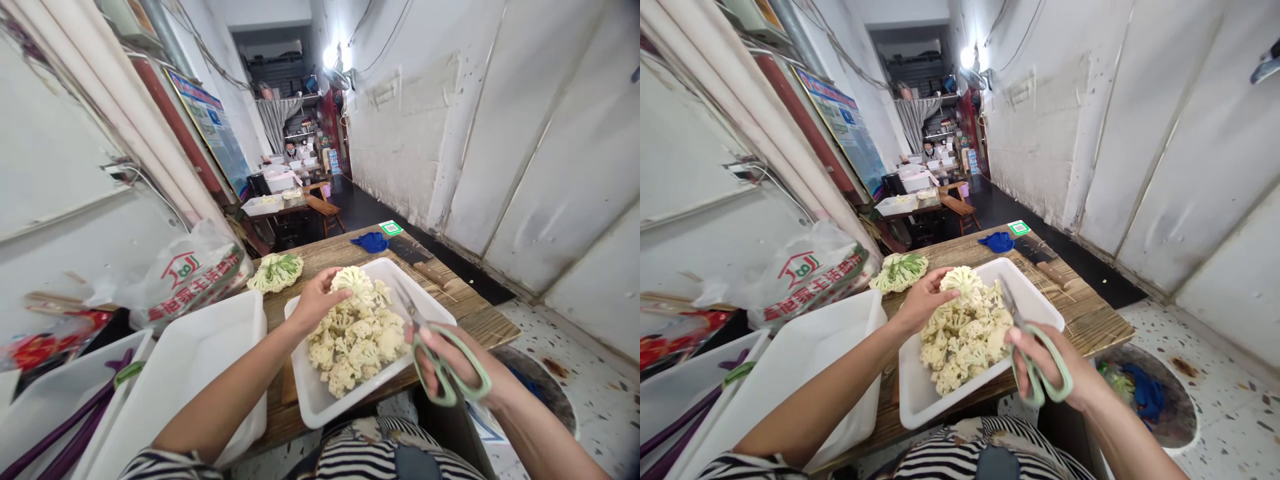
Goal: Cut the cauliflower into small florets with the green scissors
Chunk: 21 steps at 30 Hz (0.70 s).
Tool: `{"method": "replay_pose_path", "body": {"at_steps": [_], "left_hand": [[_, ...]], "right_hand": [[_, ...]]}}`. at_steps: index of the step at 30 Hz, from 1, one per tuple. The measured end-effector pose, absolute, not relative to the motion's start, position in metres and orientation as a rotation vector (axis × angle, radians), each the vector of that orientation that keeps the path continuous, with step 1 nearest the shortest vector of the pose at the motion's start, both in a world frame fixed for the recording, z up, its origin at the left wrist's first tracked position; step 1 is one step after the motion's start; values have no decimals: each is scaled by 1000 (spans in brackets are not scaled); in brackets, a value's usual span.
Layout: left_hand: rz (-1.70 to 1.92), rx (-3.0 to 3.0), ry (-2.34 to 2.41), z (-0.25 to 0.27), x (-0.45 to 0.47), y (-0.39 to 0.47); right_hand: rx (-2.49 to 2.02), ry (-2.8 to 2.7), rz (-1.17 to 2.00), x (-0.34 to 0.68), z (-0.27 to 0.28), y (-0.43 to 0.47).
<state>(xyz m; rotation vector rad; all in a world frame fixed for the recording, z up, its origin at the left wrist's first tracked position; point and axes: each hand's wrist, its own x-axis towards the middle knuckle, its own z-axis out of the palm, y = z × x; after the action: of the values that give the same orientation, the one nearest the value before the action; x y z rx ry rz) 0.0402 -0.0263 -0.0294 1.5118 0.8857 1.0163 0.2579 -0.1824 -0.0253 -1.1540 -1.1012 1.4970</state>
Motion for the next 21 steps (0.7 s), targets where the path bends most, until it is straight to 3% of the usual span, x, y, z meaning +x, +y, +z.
{"method": "replay_pose_path", "body": {"at_steps": [2, 21], "left_hand": [[1049, 1536, 864, -30, 44, -31], [1183, 2223, 873, -20, 74, -64]], "right_hand": [[-1218, -1015, 1327, 255, -19, -166], [-1326, -1155, 1020, 221, -20, -123]]}}
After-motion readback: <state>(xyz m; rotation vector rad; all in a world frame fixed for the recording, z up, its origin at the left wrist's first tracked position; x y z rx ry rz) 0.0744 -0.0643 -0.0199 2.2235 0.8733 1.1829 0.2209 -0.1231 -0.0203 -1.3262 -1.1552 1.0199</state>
